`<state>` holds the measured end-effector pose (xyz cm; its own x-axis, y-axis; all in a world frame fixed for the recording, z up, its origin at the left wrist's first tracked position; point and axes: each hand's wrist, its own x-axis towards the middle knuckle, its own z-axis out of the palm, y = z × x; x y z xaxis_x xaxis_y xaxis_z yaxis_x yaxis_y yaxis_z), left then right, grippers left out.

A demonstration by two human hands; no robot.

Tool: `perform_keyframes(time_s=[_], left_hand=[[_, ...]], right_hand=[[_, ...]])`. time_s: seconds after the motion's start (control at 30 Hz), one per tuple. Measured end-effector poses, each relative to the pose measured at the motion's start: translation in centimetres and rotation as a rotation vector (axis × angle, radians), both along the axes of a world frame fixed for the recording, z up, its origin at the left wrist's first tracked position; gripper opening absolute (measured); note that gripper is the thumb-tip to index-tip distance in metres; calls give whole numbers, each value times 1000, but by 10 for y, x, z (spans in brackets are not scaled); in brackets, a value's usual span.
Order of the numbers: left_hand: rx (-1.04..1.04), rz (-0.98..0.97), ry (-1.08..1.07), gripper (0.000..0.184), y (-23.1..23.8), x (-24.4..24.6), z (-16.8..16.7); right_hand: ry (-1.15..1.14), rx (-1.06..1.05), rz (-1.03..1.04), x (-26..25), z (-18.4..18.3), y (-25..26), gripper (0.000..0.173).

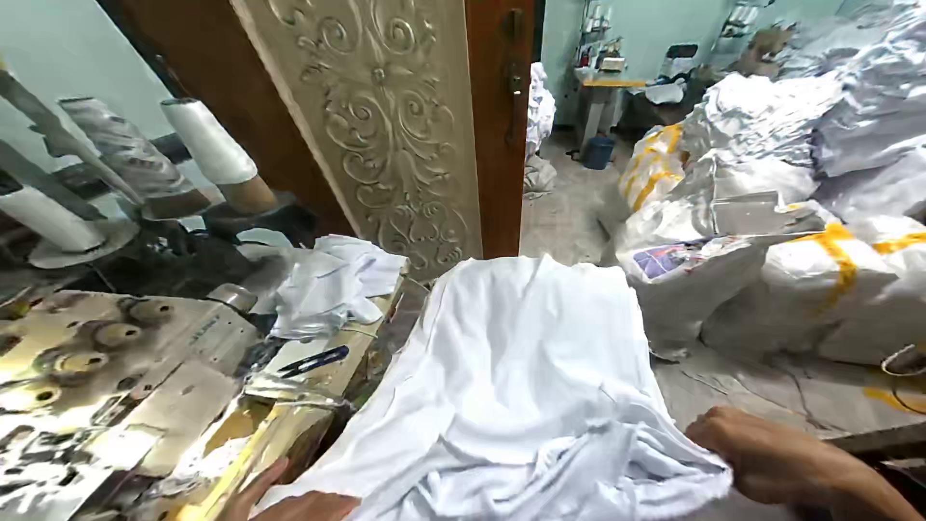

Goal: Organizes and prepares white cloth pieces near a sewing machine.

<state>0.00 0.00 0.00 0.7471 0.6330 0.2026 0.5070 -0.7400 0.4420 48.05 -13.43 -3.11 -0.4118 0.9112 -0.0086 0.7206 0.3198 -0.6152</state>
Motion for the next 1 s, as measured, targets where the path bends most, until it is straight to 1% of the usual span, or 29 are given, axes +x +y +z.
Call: perform_keyframes(time_s=[0.03, 0.07, 0.13, 0.17, 0.2, 0.23, 0.3, 0.33, 0.37, 0.4, 0.43, 0.47, 0.5, 0.53, 0.6, 0.63, 0.67, 0.7, 0.73, 0.8, 0.87, 0.93, 1.0], left_hand=[[-33, -4, 42, 25, 1, 1, -2], [-42, -7, 76, 25, 4, 4, -1], [29, -37, 85, 25, 22, 10, 1], [128, -50, 47, 24, 38, 14, -2], [272, -34, 8, 24, 58, 23, -6], [356, 5, -17, 24, 77, 39, -1], [342, 134, -16, 17, 111, 99, 31], [345, 211, -42, 17, 134, 136, 40], [387, 269, -84, 22, 160, 169, 35], [430, 294, -100, 31, 181, 197, 22], [430, 282, -70, 41, 192, 218, 2], [385, 248, -28, 50, 193, 231, -21], [312, 217, 6, 58, 187, 237, -47], [232, 200, 34, 60, 177, 235, -80], [-41, 174, 150, 56, 160, 214, -148], [-152, 178, 191, 61, 151, 200, -175], [-222, 189, 201, 70, 143, 188, -194], [-228, 200, 184, 75, 136, 178, -209], [-214, 206, 172, 76, 132, 172, -216], [-185, 217, 174, 71, 129, 173, -216], [-126, 244, 165, 64, 137, 183, -216], [-124, 272, 195, 62, 148, 193, -216], [-162, 289, 238, 64, 157, 198, -216]], right_hand=[[3, -50, -9, 2, -2, 3, 12], [-8, -55, -12, 6, 0, 6, 11], [-30, -1, -26, 18, 13, 17, 9], [-39, 35, -47, 29, 21, 24, 7], [-36, 70, -82, 43, 27, 32, 8], [-12, 81, -144, 57, 34, 43, 15], [10, 100, -308, 90, 42, 73, 37], [-13, 146, -419, 106, 39, 92, 46], [-63, 208, -565, 117, 30, 112, 51], [-163, 261, -735, 123, 16, 129, 55], [-291, 289, -895, 121, 0, 141, 61], [-395, 309, -974, 111, -19, 147, 67], [-451, 321, -954, 97, -41, 147, 70], [-455, 294, -867, 77, -65, 143, 71], [-410, 182, -612, 37, -127, 119, 70], [-386, 132, -494, 24, -156, 105, 75], [-380, 182, -425, 19, -181, 93, 86], [-394, 259, -393, 19, -198, 86, 90], [-400, 300, -385, 21, -206, 84, 87], [-420, 358, -402, 29, -212, 86, 77], [-429, 378, -428, 34, -214, 95, 78], [-419, 324, -428, 33, -210, 101, 79], [-435, 262, -434, 29, -202, 106, 73]])
